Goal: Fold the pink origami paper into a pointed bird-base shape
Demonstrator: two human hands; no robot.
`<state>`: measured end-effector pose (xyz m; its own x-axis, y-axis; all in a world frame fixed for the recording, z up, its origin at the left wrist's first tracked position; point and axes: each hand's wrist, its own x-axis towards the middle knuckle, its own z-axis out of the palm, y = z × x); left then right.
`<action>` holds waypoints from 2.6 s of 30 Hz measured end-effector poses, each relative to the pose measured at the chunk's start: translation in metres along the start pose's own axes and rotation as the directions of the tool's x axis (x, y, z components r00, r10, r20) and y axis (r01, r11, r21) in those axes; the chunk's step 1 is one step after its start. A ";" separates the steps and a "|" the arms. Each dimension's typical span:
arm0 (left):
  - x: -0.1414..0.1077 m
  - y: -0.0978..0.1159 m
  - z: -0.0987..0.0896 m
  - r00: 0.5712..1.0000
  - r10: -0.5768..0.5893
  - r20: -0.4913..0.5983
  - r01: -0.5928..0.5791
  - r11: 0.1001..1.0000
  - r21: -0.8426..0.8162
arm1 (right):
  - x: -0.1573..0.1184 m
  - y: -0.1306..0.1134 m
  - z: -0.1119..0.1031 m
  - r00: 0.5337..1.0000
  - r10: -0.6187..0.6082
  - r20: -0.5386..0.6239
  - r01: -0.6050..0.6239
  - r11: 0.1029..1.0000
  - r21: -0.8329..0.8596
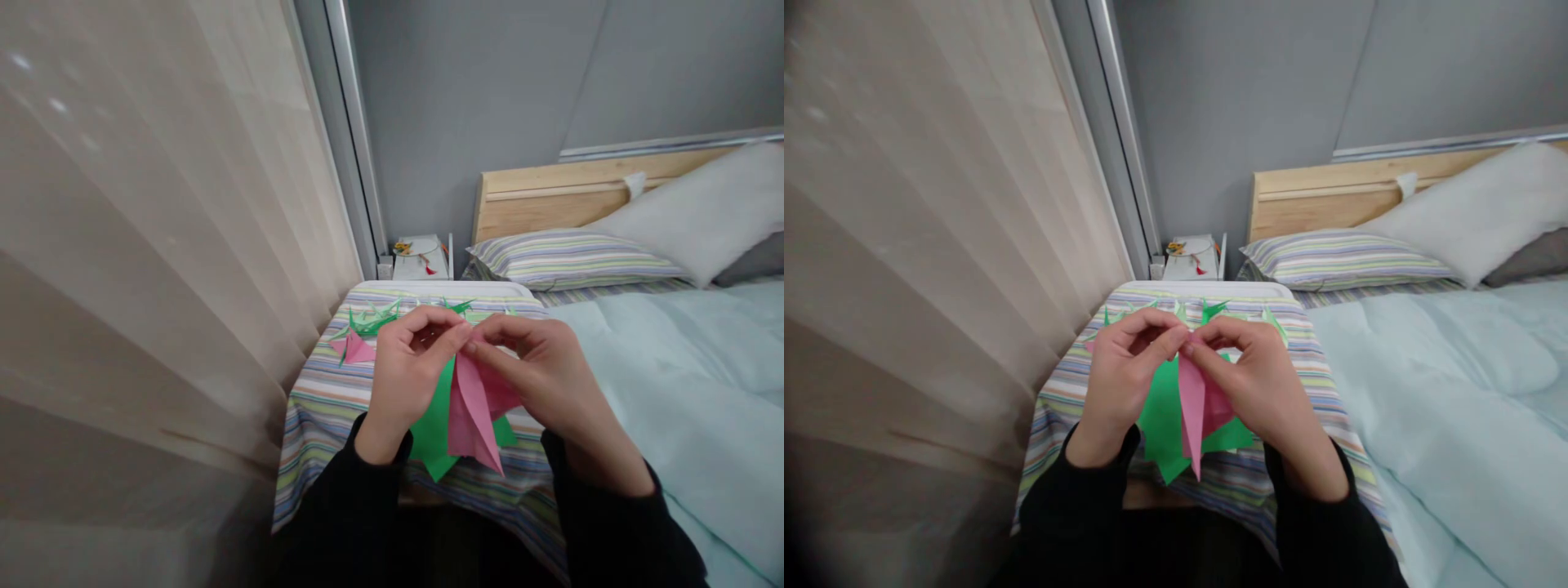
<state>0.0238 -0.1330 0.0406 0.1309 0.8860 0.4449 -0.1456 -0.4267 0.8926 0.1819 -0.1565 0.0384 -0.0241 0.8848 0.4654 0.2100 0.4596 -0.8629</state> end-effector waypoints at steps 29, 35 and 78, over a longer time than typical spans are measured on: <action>-0.007 -0.053 -0.056 0.665 -0.518 0.538 -0.255 0.520 0.815 | 0.009 0.101 -0.001 0.907 0.230 0.354 -0.143 0.956 -0.255; -0.033 -0.050 -0.050 0.560 -0.611 0.559 -0.340 0.446 0.828 | 0.009 0.105 -0.009 0.912 0.224 0.345 -0.139 0.957 -0.254; -0.020 -0.060 -0.011 0.946 -0.324 -0.019 0.318 0.936 -0.150 | -0.009 0.056 0.009 0.928 0.252 0.276 -0.304 0.938 0.167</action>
<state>0.0195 -0.1228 -0.0225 0.1526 0.9797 0.1303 -0.2422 -0.0908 0.9660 0.1853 -0.1381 -0.0156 -0.2388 0.9577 0.1604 0.0416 0.1751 -0.9837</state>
